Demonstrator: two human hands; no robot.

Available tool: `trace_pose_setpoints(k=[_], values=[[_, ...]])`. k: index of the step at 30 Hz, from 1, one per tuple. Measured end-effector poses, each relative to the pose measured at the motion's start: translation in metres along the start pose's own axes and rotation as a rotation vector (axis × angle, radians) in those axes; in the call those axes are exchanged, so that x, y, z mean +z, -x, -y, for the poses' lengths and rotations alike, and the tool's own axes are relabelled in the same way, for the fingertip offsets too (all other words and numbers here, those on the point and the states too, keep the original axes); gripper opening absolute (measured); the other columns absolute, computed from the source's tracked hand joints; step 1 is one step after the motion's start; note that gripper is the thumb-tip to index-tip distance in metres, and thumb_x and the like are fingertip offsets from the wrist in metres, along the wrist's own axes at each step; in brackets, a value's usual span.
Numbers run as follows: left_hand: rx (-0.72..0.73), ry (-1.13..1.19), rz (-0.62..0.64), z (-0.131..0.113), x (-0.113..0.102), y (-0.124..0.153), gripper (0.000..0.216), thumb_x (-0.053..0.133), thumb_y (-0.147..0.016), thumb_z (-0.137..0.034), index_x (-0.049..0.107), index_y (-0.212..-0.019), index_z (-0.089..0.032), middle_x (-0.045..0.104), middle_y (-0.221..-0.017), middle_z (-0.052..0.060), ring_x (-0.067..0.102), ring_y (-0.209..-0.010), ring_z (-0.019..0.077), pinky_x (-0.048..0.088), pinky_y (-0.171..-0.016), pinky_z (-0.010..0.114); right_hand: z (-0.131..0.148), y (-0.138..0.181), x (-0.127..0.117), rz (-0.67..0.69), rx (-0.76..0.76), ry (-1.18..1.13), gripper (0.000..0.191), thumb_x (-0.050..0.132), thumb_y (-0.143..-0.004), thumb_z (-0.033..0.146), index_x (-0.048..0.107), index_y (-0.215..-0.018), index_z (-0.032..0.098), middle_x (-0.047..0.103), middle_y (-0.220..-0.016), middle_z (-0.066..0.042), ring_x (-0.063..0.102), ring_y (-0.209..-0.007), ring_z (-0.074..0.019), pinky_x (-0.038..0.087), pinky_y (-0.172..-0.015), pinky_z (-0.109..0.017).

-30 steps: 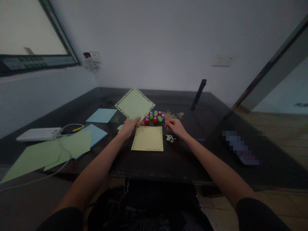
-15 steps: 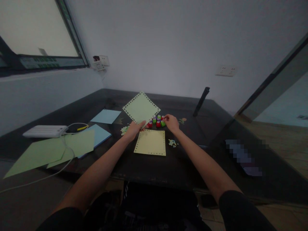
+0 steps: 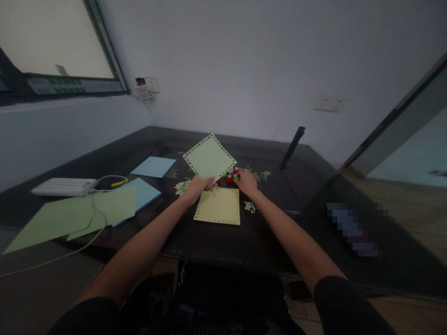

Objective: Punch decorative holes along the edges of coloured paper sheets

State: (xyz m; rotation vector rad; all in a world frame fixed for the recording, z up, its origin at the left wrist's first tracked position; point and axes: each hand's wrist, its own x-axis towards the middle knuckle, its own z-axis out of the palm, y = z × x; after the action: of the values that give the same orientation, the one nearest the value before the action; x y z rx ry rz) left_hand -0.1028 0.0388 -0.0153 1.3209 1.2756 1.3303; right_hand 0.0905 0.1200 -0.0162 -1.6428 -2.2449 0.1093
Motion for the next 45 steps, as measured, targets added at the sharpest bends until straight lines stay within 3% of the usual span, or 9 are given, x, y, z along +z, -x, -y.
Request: trace_pose_setpoints(k=[4, 7, 12, 15, 20, 26, 36, 45], values=[[0.024, -0.052, 0.02, -0.003, 0.002, 0.003, 0.027, 0.06, -0.073, -0.04, 0.064, -0.074, -0.013, 0.069, -0.071, 0.007, 0.05, -0.048, 0.0109, 0.036, -0.047, 0.023, -0.011, 0.004, -0.002, -0.047, -0.041, -0.118, 0.023, 0.062, -0.077, 0.03, 0.062, -0.096, 0.017, 0.057, -0.11, -0.013, 0.053, -0.105, -0.0259, 0.041, -0.085, -0.035], [0.014, -0.072, 0.031, -0.006, 0.005, 0.007, 0.026, 0.061, -0.073, -0.038, 0.064, -0.076, -0.013, 0.069, -0.071, 0.007, 0.052, -0.048, 0.0114, 0.036, -0.046, 0.023, -0.021, 0.016, -0.01, -0.048, -0.061, -0.386, 0.024, 0.061, -0.076, 0.027, 0.057, -0.097, 0.016, 0.061, -0.1, -0.01, 0.06, -0.089, -0.0213, 0.046, -0.076, -0.034], [0.074, -0.115, 0.067, -0.019, 0.022, 0.02, 0.023, 0.061, -0.074, -0.035, 0.065, -0.077, -0.013, 0.069, -0.068, 0.008, 0.056, -0.051, 0.0137, 0.039, -0.048, 0.024, -0.026, 0.061, -0.038, 0.185, -0.007, -1.035, 0.035, 0.066, -0.069, 0.031, 0.05, -0.099, 0.019, 0.061, -0.094, -0.005, 0.061, -0.055, -0.0139, 0.045, -0.045, -0.027], [0.115, -0.117, 0.108, -0.032, 0.039, 0.03, 0.021, 0.061, -0.075, -0.034, 0.065, -0.073, -0.014, 0.069, -0.066, 0.008, 0.058, -0.056, 0.0154, 0.043, -0.054, 0.025, -0.022, 0.089, -0.057, 0.212, 0.036, -1.235, 0.039, 0.071, -0.063, 0.027, 0.055, -0.098, 0.021, 0.061, -0.091, -0.003, 0.063, -0.057, -0.0131, 0.05, -0.05, -0.027], [0.144, -0.067, 0.129, -0.049, 0.069, 0.037, 0.02, 0.061, -0.076, -0.035, 0.063, -0.078, -0.015, 0.069, -0.069, 0.006, 0.058, -0.056, 0.0152, 0.044, -0.054, 0.026, -0.018, 0.107, -0.07, 0.163, 0.112, -1.51, 0.037, 0.074, -0.063, 0.027, 0.06, -0.096, 0.022, 0.063, -0.1, -0.006, 0.067, -0.073, -0.016, 0.055, -0.076, -0.034], [0.142, -0.05, 0.012, -0.039, 0.089, 0.036, 0.02, 0.06, -0.077, -0.034, 0.061, -0.083, -0.015, 0.067, -0.065, 0.005, 0.057, -0.052, 0.0148, 0.043, -0.053, 0.027, -0.019, 0.112, -0.058, 0.111, 0.196, -1.585, 0.042, 0.074, -0.066, 0.036, 0.059, -0.102, 0.021, 0.067, -0.091, -0.006, 0.067, -0.082, -0.0197, 0.054, -0.083, -0.038], [0.156, -0.12, -0.002, -0.028, 0.084, 0.043, 0.022, 0.06, -0.077, -0.035, 0.064, -0.073, -0.014, 0.067, -0.061, 0.004, 0.055, -0.05, 0.0135, 0.043, -0.052, 0.025, -0.013, 0.117, -0.043, 0.031, 0.244, -1.631, 0.039, 0.077, -0.06, 0.03, 0.065, -0.095, 0.017, 0.067, -0.103, -0.01, 0.064, -0.097, -0.0226, 0.048, -0.091, -0.039], [0.178, -0.181, -0.018, -0.028, 0.086, 0.046, 0.021, 0.059, -0.077, -0.034, 0.063, -0.067, -0.016, 0.062, -0.053, 0.001, 0.056, -0.052, 0.0143, 0.043, -0.053, 0.025, -0.012, 0.119, -0.043, 0.042, 0.214, -1.673, 0.037, 0.077, -0.061, 0.03, 0.064, -0.093, 0.019, 0.068, -0.101, -0.009, 0.066, -0.091, -0.0229, 0.049, -0.09, -0.041]])
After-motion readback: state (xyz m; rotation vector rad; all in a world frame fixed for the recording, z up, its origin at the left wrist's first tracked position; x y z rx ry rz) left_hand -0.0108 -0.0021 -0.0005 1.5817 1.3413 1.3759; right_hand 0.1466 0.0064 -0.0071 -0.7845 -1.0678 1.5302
